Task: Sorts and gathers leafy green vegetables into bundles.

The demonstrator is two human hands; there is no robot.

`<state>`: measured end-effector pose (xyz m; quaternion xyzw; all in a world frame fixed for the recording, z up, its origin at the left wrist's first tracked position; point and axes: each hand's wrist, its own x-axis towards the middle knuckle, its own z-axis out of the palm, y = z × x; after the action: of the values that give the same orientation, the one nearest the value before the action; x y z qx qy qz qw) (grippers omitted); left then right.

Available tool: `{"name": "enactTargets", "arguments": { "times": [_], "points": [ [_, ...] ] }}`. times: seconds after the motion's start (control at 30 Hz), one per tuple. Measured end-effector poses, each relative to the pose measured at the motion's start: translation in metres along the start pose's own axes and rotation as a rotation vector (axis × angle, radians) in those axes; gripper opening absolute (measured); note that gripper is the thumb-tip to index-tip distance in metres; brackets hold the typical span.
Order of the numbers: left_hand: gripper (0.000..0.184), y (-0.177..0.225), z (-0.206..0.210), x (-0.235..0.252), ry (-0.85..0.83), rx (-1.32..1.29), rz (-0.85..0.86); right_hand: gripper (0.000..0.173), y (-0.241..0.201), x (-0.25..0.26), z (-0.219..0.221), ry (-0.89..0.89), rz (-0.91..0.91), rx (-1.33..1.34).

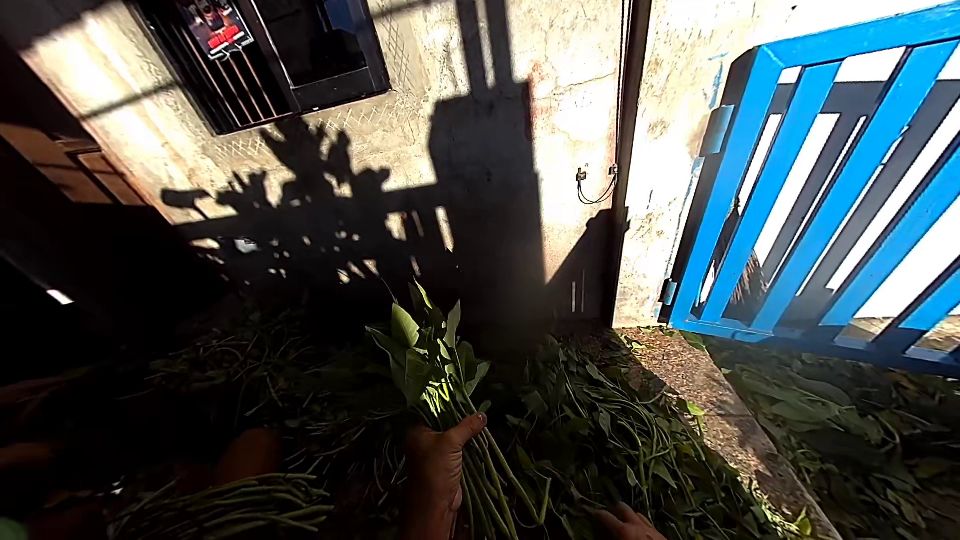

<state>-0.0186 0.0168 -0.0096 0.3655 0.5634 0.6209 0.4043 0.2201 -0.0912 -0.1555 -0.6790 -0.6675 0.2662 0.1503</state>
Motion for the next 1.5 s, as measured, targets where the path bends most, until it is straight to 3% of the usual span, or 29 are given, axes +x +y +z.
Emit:
{"name": "enactTargets", "arguments": {
  "times": [0.07, 0.13, 0.2, 0.43, 0.67, 0.87, 0.97, 1.07, 1.13, 1.23, 1.3, 1.33, 1.4, 1.5],
  "points": [
    [0.055, -0.002, 0.002, -0.002, -0.072, -0.013, -0.032, 0.036, -0.020, 0.008, -0.017, 0.119, -0.317, 0.253],
    [0.057, -0.002, 0.003, -0.003, -0.123, -0.041, -0.077, 0.040, -0.043, 0.014, -0.030, 0.000, -0.536, 0.524],
    [0.051, 0.000, 0.002, -0.002, -0.108, -0.085, -0.103, 0.033, -0.050, 0.021, -0.029, -0.081, -0.626, 0.569],
    [0.050, 0.010, -0.009, 0.007, 0.123, -0.140, -0.073, 0.030, -0.040, 0.014, -0.037, -0.126, -0.518, 0.496],
    [0.055, 0.009, -0.006, 0.004, 0.172, -0.147, -0.066, 0.027, -0.057, -0.001, -0.036, 0.114, -0.445, 0.032],
    [0.049, 0.010, -0.009, 0.012, 0.224, -0.163, -0.054, 0.031, -0.043, -0.004, -0.034, 0.158, -0.472, 0.221],
    [0.051, 0.014, -0.010, 0.016, 0.268, -0.190, -0.038, 0.030, -0.036, -0.005, -0.038, 0.187, -0.516, 0.157],
    [0.051, 0.013, -0.005, 0.012, 0.313, -0.208, -0.007, 0.028, -0.036, 0.005, -0.040, 0.290, -0.414, 0.063],
    [0.053, 0.012, 0.003, 0.007, 0.355, -0.248, -0.012, 0.028, -0.035, 0.022, -0.034, 0.450, -0.310, 0.385],
    [0.048, 0.012, 0.015, 0.002, 0.386, -0.338, -0.073, 0.026, -0.058, 0.031, -0.049, 0.551, -0.056, 1.295],
    [0.046, 0.014, 0.010, 0.007, 0.406, -0.398, -0.103, 0.027, -0.061, 0.028, -0.074, 0.657, 0.154, 1.572],
    [0.044, 0.015, 0.005, 0.013, 0.415, -0.421, -0.108, 0.029, -0.053, 0.027, -0.083, 0.689, 0.194, 1.544],
    [0.044, 0.018, 0.000, 0.023, 0.379, -0.430, -0.114, 0.036, -0.020, 0.027, -0.083, 0.631, 0.088, 1.178],
    [0.044, 0.014, 0.016, 0.018, 0.266, -0.381, -0.133, 0.026, 0.023, 0.015, -0.092, 0.148, 0.037, 0.299]
  ]
}}
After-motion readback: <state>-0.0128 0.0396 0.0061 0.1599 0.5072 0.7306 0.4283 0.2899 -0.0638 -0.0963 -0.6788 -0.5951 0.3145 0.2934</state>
